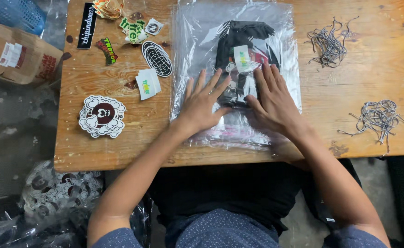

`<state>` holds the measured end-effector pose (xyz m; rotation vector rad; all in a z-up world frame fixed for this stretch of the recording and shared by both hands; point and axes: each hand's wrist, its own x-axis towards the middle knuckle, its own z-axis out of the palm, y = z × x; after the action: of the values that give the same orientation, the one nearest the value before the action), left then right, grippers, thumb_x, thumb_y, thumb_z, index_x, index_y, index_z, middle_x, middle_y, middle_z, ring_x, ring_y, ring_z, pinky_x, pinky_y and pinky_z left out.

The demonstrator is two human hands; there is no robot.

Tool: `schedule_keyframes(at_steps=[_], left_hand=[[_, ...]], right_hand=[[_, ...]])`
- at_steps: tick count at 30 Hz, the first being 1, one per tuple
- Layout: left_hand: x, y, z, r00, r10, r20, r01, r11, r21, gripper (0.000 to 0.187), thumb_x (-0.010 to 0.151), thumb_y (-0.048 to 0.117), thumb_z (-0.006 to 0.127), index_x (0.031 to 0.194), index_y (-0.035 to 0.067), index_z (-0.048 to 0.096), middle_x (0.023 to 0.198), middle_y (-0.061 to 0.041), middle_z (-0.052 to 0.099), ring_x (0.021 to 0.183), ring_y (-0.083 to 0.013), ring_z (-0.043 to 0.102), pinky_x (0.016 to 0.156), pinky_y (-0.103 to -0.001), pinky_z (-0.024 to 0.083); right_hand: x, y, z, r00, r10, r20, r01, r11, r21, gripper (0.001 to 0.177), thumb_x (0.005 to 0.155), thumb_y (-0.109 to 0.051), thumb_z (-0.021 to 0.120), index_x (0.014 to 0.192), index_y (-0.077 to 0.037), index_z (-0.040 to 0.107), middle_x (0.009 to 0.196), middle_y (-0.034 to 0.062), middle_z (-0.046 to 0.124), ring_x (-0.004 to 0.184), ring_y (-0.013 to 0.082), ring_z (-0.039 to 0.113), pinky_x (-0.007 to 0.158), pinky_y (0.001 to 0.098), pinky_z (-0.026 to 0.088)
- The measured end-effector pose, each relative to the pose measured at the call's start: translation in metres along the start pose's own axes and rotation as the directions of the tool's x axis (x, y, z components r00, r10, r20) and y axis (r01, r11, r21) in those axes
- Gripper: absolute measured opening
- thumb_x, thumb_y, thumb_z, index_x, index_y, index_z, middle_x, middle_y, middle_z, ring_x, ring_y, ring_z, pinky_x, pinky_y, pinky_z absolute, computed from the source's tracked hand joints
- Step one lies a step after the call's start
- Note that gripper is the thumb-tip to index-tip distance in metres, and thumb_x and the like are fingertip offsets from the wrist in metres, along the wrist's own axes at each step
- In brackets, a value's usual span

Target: The person unpacks a black drawstring bag from a plastic wrapper, attaches a cartoon character keychain to the bag's strap, and then places the bag back into the plastic wrapper. This process is repeated for multiple bags.

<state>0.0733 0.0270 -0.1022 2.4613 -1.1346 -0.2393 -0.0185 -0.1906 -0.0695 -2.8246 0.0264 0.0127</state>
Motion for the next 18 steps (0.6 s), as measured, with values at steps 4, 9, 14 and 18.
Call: schedule_keyframes(at_steps=[4, 9, 14, 18], left_hand=[[0.002, 0.008, -0.015, 0.992, -0.055, 0.116, 0.065, 0.994, -0.083, 0.079, 0.097, 0.049, 0.061, 0.165, 0.026, 0.027, 0.174, -0.006, 0.013, 0.156, -0.0498, 0.008, 0.122, -0.071, 0.006], [0.009, 0.01, -0.022, 0.972, -0.095, 0.215, 0.112, 0.992, -0.064, 0.075, 0.101, 0.05, 0.053, 0.166, 0.029, 0.022, 0.175, -0.004, 0.008, 0.157, -0.0474, 0.005, 0.123, -0.07, 0.003], [0.011, 0.017, -0.045, 0.967, -0.119, 0.227, 0.134, 0.99, -0.052, 0.072, 0.102, 0.052, 0.049, 0.166, 0.032, 0.021, 0.175, -0.002, 0.01, 0.158, -0.0458, 0.006, 0.123, -0.068, 0.003], [0.01, 0.033, -0.071, 0.981, -0.085, 0.177, 0.086, 0.996, 0.0, 0.063, 0.105, 0.045, 0.042, 0.164, 0.027, 0.028, 0.171, -0.012, 0.021, 0.153, -0.0532, 0.015, 0.122, -0.067, 0.014]], right_hand=[[0.003, 0.006, 0.001, 0.998, 0.021, 0.055, -0.021, 1.0, -0.006, 0.084, 0.104, -0.06, 0.031, 0.164, -0.002, 0.023, 0.17, 0.0294, 0.013, 0.157, 0.0469, 0.011, 0.124, 0.0613, 0.019], [0.001, -0.007, -0.019, 1.0, 0.006, 0.017, -0.006, 1.0, 0.016, 0.093, 0.1, -0.064, 0.033, 0.165, 0.0, 0.019, 0.168, 0.0321, 0.011, 0.154, 0.0507, 0.006, 0.121, 0.0673, 0.015], [0.003, -0.02, -0.014, 0.93, -0.303, -0.206, 0.277, 0.95, -0.148, 0.106, 0.069, -0.037, 0.072, 0.159, -0.004, 0.028, 0.162, 0.0319, 0.024, 0.151, 0.0538, 0.011, 0.118, 0.0693, 0.022], [0.033, 0.009, 0.022, 0.825, -0.473, -0.31, 0.294, 0.827, -0.48, 0.075, 0.072, -0.022, 0.078, 0.142, -0.022, 0.054, 0.133, 0.0073, 0.059, 0.118, 0.034, 0.064, 0.087, 0.0466, 0.053]])
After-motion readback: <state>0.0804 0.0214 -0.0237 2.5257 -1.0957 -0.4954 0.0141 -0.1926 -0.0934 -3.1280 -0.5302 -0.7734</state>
